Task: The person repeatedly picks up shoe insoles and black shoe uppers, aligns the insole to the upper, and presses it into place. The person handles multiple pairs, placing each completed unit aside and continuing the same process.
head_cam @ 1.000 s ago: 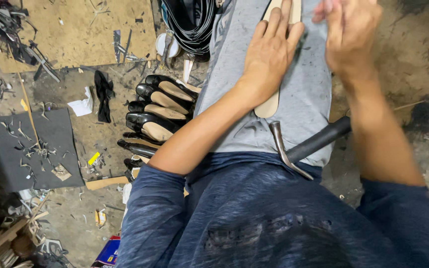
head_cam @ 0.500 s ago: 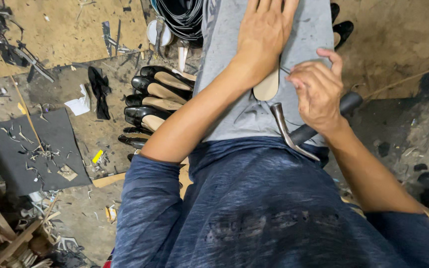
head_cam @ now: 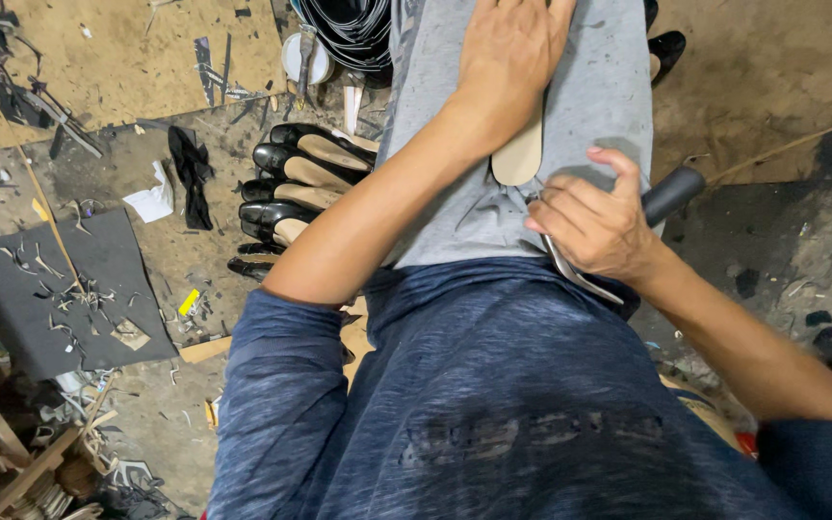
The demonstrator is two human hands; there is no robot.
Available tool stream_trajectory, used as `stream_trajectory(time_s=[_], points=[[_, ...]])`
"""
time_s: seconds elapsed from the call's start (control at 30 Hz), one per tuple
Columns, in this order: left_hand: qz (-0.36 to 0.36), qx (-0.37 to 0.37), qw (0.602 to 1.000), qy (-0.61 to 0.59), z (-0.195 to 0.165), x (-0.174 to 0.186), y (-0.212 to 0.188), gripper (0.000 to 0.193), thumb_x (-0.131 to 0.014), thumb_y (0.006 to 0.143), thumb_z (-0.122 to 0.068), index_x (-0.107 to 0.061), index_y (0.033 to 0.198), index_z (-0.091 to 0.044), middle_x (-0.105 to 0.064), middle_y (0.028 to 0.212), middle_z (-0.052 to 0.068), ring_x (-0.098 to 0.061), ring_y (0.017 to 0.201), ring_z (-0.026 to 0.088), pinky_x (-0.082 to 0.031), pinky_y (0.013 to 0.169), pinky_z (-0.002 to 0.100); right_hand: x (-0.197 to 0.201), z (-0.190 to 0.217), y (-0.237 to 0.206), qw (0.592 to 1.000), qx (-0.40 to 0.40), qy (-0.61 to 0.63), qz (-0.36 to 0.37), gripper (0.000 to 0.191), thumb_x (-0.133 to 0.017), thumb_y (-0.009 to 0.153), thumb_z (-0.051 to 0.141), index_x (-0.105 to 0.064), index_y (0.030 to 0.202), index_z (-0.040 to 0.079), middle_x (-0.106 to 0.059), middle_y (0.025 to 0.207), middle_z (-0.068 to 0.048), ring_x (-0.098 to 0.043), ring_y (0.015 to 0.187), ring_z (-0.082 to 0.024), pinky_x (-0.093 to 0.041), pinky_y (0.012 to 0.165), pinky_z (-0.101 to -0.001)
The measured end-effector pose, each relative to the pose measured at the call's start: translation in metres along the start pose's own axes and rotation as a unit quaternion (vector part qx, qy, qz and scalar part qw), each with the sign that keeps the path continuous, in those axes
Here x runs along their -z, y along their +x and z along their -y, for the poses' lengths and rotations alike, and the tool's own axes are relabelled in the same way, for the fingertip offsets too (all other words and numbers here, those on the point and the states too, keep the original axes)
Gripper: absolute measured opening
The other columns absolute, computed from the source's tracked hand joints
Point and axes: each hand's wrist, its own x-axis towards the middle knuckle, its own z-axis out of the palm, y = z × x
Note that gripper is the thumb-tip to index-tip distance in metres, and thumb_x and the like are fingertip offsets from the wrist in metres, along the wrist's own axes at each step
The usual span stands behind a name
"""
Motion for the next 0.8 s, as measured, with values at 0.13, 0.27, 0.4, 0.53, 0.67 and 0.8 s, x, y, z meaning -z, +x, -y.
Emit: stream_trajectory(time_s=[0.13, 0.27, 0.4, 0.53, 0.67, 0.8], points=[[-0.006, -0.002, 1.000, 0.024, 0.000, -0.004, 0.000, 0.051, -0.064, 0.080, -0.009, -0.052, 0.130, -0.006, -0.066, 0.102, 0.013, -0.060, 0.105, 0.029, -0.043, 0.091, 0.042, -0.009, 0.002, 0.011, 0.998, 0.051, -0.026, -0.003, 0.016, -0.078, 0.096, 0.023, -0.072, 0.093, 0.009, -0.064, 0.084, 0.000, -0.066, 0.090, -0.014, -0.039, 0.107, -0.0498], [-0.040, -0.012, 0.999, -0.006, 0.004, -0.010, -0.003, 0.058, -0.064, 0.083, -0.010, -0.048, 0.138, -0.003, -0.064, 0.108, 0.014, -0.059, 0.108, 0.030, -0.043, 0.093, 0.043, -0.015, 0.005, 0.027, 0.999, 0.051, -0.011, -0.013, 0.017, -0.076, 0.097, 0.024, -0.069, 0.089, 0.011, -0.061, 0.082, 0.001, -0.065, 0.088, -0.014, -0.039, 0.104, -0.0486], [-0.080, -0.015, 0.997, -0.009, 0.006, -0.016, 0.000, 0.065, -0.062, 0.079, -0.011, -0.045, 0.140, -0.003, -0.063, 0.113, 0.014, -0.059, 0.111, 0.030, -0.043, 0.093, 0.042, -0.018, 0.011, 0.044, 0.999, 0.049, -0.015, -0.007, 0.018, -0.075, 0.097, 0.025, -0.068, 0.088, 0.011, -0.058, 0.078, 0.001, -0.062, 0.083, -0.015, -0.041, 0.102, -0.0485], [-0.021, -0.008, 0.999, -0.049, 0.009, -0.021, 0.003, 0.063, -0.067, 0.084, -0.015, -0.047, 0.143, -0.005, -0.063, 0.115, 0.013, -0.059, 0.111, 0.030, -0.044, 0.091, 0.042, -0.021, 0.011, 0.059, 0.999, 0.029, -0.020, -0.008, 0.017, -0.073, 0.099, 0.025, -0.069, 0.092, 0.009, -0.059, 0.081, -0.001, -0.060, 0.081, -0.018, -0.041, 0.095, -0.0466], [-0.044, -0.055, 0.996, -0.058, 0.022, -0.027, 0.007, 0.074, -0.075, 0.067, -0.027, -0.051, 0.133, -0.003, -0.065, 0.110, 0.014, -0.061, 0.106, 0.031, -0.046, 0.083, 0.043, -0.027, -0.001, 0.072, 0.999, 0.006, -0.041, -0.026, 0.018, -0.072, 0.102, 0.023, -0.066, 0.093, 0.009, -0.063, 0.088, -0.003, -0.060, 0.086, -0.020, -0.040, 0.090, -0.0460], [-0.042, -0.068, 0.995, -0.059, 0.035, -0.036, 0.015, 0.067, -0.079, 0.072, -0.027, -0.053, 0.131, -0.006, -0.066, 0.108, 0.013, -0.064, 0.103, 0.030, -0.050, 0.081, 0.042, -0.029, -0.013, 0.086, 0.996, -0.002, -0.083, -0.023, 0.020, -0.074, 0.104, 0.023, -0.066, 0.092, 0.009, -0.057, 0.083, -0.003, -0.056, 0.083, -0.021, -0.039, 0.085, -0.0451]])
